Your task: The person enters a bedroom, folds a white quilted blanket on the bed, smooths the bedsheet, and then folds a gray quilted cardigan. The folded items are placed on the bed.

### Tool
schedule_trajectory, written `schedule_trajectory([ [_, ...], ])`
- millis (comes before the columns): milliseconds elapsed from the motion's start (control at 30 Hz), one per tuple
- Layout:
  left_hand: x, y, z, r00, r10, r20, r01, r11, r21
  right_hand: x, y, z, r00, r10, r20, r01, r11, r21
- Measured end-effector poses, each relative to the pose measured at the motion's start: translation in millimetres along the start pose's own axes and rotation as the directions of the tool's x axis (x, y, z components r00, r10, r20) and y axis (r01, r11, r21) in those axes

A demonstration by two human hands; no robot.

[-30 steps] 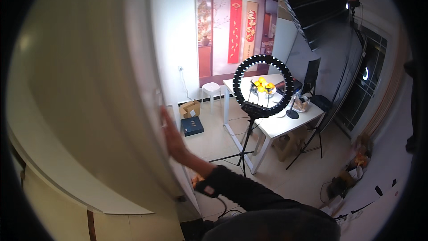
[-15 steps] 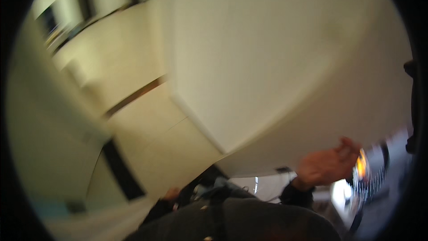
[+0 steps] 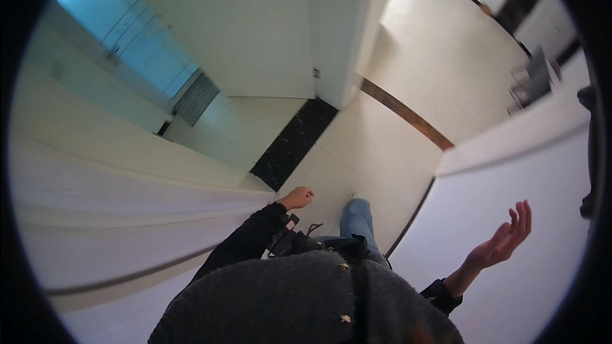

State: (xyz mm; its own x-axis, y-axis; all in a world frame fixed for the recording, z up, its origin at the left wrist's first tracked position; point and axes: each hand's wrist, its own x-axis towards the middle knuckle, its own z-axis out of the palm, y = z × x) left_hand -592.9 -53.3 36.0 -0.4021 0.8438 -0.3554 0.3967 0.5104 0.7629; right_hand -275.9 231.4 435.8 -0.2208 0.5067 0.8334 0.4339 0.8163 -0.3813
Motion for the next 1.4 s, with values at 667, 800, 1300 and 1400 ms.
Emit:
schedule_trajectory([
  [667,22.4,-132.3,-130.8,0.892,-0.377,-0.248,0.317,0.915,-0.249,116.7,-247.1,495.6,0.351,-0.791,0.502,-0.164,0.476,0.864],
  [800,57.2,-129.1,-277.1,0.741,-0.447,-0.501,0.363,0.894,-0.261,122.5,-330.7,569.9,0.271,-0.898,0.346,-0.143,0.318,0.937],
  [1300,-59.1,-305.4,-305.7,0.133,-0.792,-0.596,0.658,0.520,-0.544,79.1,-745.5,795.6,0.257,-0.933,-0.253,-0.249,-0.316,0.916],
  [1400,-79.9,-312.6,-255.2,0.177,-0.746,-0.642,0.658,0.575,-0.486,58.1,-864.1,813.7,0.397,-0.868,-0.298,-0.150,-0.381,0.912],
])
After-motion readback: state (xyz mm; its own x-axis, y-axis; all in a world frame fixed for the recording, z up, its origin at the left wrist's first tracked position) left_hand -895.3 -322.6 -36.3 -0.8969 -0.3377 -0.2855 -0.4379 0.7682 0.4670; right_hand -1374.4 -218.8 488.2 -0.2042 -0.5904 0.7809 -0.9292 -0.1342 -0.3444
